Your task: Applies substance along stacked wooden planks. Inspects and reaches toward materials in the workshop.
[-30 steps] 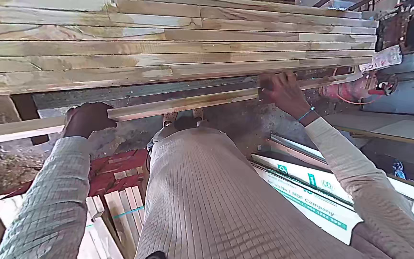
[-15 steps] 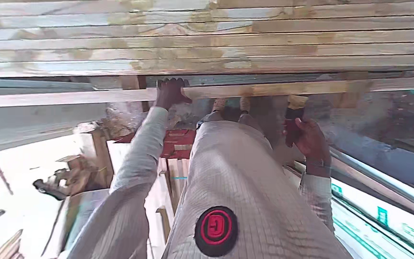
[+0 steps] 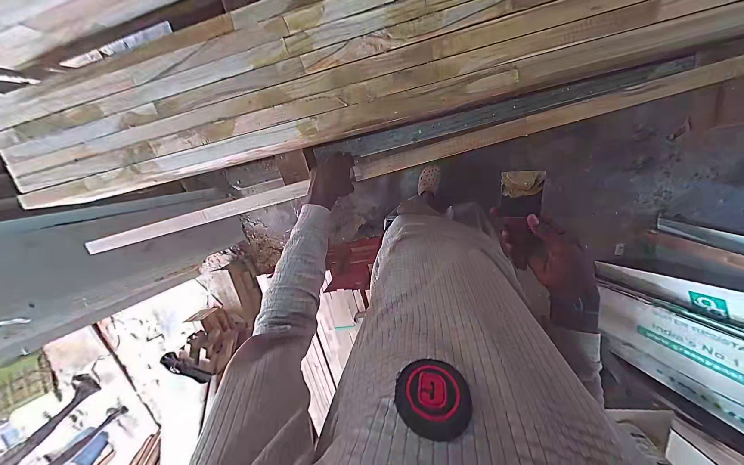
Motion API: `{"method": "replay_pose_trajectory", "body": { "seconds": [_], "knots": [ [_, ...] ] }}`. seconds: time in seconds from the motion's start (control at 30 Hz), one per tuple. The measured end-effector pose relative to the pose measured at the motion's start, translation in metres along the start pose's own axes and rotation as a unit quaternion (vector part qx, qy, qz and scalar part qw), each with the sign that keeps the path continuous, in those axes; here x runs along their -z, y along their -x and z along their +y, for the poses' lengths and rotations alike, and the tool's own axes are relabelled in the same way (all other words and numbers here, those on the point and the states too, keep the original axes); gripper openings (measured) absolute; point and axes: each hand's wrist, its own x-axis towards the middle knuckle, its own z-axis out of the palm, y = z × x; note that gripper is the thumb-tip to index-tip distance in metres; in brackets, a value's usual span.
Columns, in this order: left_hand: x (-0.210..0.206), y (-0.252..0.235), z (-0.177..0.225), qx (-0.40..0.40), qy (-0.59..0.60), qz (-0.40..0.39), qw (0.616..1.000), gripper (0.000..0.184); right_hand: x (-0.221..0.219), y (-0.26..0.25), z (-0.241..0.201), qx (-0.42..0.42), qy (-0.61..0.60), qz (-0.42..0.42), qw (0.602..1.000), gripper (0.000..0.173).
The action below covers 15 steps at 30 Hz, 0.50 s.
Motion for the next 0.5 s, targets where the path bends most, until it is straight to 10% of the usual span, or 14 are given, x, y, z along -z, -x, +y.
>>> {"method": "replay_pose_trajectory", "body": {
  "seconds": [0.27,0.5],
  "knots": [
    [0.016,-0.02,-0.06,-0.2,0.098,-0.06,0.973,0.061,-0.038,0.03,0.017,0.018,0.079,0.028,0.996,0.032],
    [-0.005,-0.017,-0.078,-0.255,0.194,0.08,0.944,0.049,-0.093,-0.006,0.038,0.041,0.175,-0.064,0.982,0.032]
  ]
}}
